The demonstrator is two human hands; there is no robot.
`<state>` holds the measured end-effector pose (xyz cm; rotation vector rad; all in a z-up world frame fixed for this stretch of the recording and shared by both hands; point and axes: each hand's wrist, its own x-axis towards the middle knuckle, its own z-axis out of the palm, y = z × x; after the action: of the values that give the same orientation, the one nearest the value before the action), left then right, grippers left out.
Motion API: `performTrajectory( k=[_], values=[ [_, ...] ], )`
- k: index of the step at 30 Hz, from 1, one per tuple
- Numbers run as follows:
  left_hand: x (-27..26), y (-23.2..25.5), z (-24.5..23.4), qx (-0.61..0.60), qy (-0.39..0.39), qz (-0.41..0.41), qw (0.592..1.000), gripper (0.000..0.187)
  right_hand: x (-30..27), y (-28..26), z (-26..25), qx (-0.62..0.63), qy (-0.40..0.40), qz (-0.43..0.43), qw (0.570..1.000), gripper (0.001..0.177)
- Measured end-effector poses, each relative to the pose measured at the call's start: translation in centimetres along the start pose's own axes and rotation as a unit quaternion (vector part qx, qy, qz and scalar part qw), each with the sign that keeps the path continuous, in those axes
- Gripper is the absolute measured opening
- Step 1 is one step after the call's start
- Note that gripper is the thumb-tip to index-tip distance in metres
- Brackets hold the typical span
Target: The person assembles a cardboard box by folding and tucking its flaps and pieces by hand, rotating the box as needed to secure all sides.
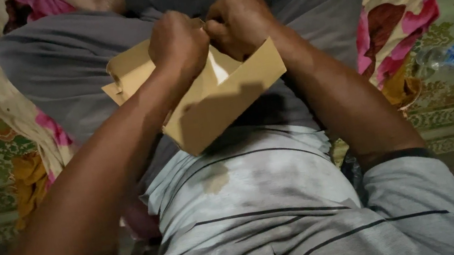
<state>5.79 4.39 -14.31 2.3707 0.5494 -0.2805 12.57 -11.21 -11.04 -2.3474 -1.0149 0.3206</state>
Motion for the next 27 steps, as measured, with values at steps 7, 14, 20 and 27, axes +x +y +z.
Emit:
performTrajectory(
  k=[7,14,20,27],
  values=[
    [-5.2,3.0,-10.6,-0.117,0.059,0.275,0.953,0.021,-0.3,-0.5,-0.8,0.053,0.026,-0.029,0.998,0.021],
    [-6.5,-4.3,-13.7,-0.153,0.256,0.249,0.921,0.015,-0.7,-2.5,-2.5,0.078,0.062,0.014,0.995,0.019],
    [-7.6,-6.6,-12.8,-0.243,0.169,0.208,0.932,0.027,-1.0,-0.7,-1.9,0.062,0.074,-0.034,0.995,0.017],
    [-8.4,-6.6,-11.3,-0.176,0.207,0.264,0.925,0.021,-0.2,-3.1,-2.5,0.059,0.018,-0.036,0.997,0.017]
  ],
)
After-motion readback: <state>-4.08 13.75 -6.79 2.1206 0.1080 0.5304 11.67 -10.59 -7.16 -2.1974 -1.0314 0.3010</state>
